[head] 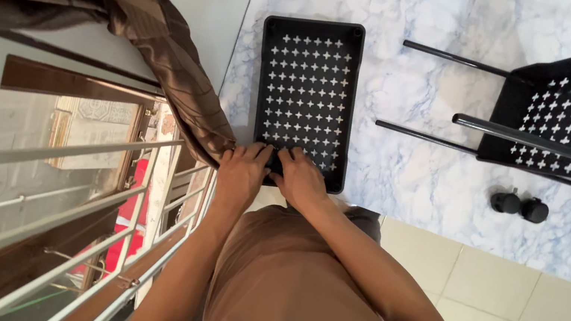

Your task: The person assembles a black plastic shelving unit by inserting vertical poles into the side panels, then attaches a perforated tray and four caster wheels to the base. The unit is positioned upright on a marble-patterned countertop.

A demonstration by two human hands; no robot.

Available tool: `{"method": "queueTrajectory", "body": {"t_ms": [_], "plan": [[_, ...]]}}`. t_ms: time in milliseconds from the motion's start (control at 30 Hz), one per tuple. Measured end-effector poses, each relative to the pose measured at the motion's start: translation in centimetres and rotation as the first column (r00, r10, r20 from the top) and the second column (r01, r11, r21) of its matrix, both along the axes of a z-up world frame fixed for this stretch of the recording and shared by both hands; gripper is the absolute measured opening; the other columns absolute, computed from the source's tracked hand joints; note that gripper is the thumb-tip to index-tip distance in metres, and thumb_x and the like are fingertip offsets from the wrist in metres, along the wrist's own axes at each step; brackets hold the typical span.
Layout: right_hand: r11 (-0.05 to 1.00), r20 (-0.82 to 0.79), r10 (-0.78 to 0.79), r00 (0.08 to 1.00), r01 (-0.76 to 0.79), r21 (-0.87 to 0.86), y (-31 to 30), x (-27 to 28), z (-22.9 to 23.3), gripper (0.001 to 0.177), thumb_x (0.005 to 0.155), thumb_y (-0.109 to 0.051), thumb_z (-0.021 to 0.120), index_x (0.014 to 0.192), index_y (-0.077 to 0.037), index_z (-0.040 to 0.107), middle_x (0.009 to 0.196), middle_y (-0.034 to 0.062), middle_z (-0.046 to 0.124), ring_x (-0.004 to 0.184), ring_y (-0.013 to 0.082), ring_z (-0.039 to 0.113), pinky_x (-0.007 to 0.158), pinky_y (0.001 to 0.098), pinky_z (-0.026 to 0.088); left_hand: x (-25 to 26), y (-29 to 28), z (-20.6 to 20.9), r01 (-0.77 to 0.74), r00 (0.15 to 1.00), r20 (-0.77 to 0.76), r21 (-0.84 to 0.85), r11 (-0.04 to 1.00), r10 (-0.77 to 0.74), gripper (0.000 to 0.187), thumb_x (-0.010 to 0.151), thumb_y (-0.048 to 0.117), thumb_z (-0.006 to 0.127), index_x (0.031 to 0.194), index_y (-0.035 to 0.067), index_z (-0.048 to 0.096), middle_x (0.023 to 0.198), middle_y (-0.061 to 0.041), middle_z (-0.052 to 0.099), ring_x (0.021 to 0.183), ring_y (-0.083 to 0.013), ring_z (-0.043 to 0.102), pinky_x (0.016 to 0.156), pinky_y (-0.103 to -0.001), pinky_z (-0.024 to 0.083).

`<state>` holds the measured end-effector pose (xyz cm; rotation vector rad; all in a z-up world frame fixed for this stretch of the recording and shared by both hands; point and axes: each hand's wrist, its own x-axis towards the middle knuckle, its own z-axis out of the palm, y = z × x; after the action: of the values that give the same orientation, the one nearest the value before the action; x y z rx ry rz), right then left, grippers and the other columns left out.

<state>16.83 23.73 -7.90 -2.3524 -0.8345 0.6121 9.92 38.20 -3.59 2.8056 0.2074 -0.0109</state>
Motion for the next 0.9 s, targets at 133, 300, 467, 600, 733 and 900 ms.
{"method": "queueTrajectory", "body": {"t_ms": [133, 300, 467, 600, 733, 900], "plan": [[0.996, -0.094, -0.056, 0.994, 0.048, -0.076, 0.5, 0.0, 0.0, 0.050, 0.083, -0.022, 0.079, 0.123, 0.001, 0.061, 0.119, 0.0260, 0.062, 0.100, 0.0447, 0.069, 0.082, 0.0477, 0.059, 0.2, -0.2, -0.5, -0.021, 1.000, 0.018, 0.022, 1.000, 0.021, 0.046, 0.083, 0.018, 0.075, 0.127, 0.007, 0.070, 0.117, -0.007, 0.072, 0.103, -0.0283, 0.064, 0.090, -0.044, 0.045], [0.993, -0.087, -0.117, 0.989, 0.113, -0.045, 0.3, 0.3, 1.1, 0.050, 0.078, -0.019, 0.077, 0.120, 0.002, 0.061, 0.116, 0.0286, 0.060, 0.098, 0.0475, 0.066, 0.083, 0.0508, 0.056, 0.2, 0.0, -1.3, 0.017, 1.000, 0.002, 0.048, 0.999, -0.017, 0.049, 0.086, 0.020, 0.074, 0.133, 0.007, 0.068, 0.116, -0.008, 0.073, 0.101, -0.0271, 0.064, 0.087, -0.041, 0.045], [0.955, -0.013, -0.261, 0.965, 0.260, 0.141, -1.0, 0.8, 2.3, 0.031, 0.086, -0.013, 0.065, 0.115, -0.003, 0.064, 0.113, 0.0227, 0.063, 0.098, 0.0425, 0.066, 0.087, 0.0485, 0.055, 0.2, -0.5, -1.7, 0.023, 0.999, -0.031, 0.093, 0.995, -0.020, 0.056, 0.083, 0.027, 0.078, 0.133, 0.003, 0.068, 0.112, -0.009, 0.073, 0.097, -0.0278, 0.063, 0.083, -0.042, 0.042], [0.862, -0.108, -0.335, 0.936, 0.351, 0.365, -4.5, 1.0, 3.6, 0.028, 0.092, -0.004, 0.057, 0.118, -0.004, 0.064, 0.115, 0.0172, 0.065, 0.101, 0.0355, 0.066, 0.088, 0.0436, 0.054, 0.6, -0.8, -1.5, -0.003, 0.999, -0.049, 0.098, 0.995, 0.008, 0.059, 0.081, 0.030, 0.079, 0.133, 0.003, 0.068, 0.113, -0.009, 0.073, 0.099, -0.0282, 0.062, 0.085, -0.043, 0.041], [0.783, -0.437, -0.421, 0.795, 0.562, 0.268, -9.4, 0.9, 4.8, 0.026, 0.097, -0.006, 0.062, 0.123, -0.006, 0.065, 0.106, 0.0108, 0.064, 0.086, 0.0198, 0.058, 0.078, 0.0324, 0.050, 0.6, -1.6, -0.7, -0.067, 0.998, 0.004, 0.088, 0.994, 0.067, 0.054, 0.086, 0.030, 0.079, 0.132, 0.003, 0.068, 0.115, -0.010, 0.074, 0.101, -0.0281, 0.061, 0.087, -0.043, 0.040], [0.692, -0.410, -0.518, 0.750, 0.650, 0.314, -16.1, 0.5, 5.2, 0.031, 0.091, -0.006, 0.070, 0.122, -0.005, 0.063, 0.114, 0.0067, 0.057, 0.084, 0.0106, 0.058, 0.070, 0.0253, 0.049, 1.5, -4.4, 1.5, -0.147, 0.981, 0.128, 0.002, 0.989, 0.145, 0.053, 0.089, 0.030, 0.079, 0.132, 0.001, 0.068, 0.121, -0.012, 0.074, 0.101, -0.0286, 0.061, 0.087, -0.044, 0.038]]}}
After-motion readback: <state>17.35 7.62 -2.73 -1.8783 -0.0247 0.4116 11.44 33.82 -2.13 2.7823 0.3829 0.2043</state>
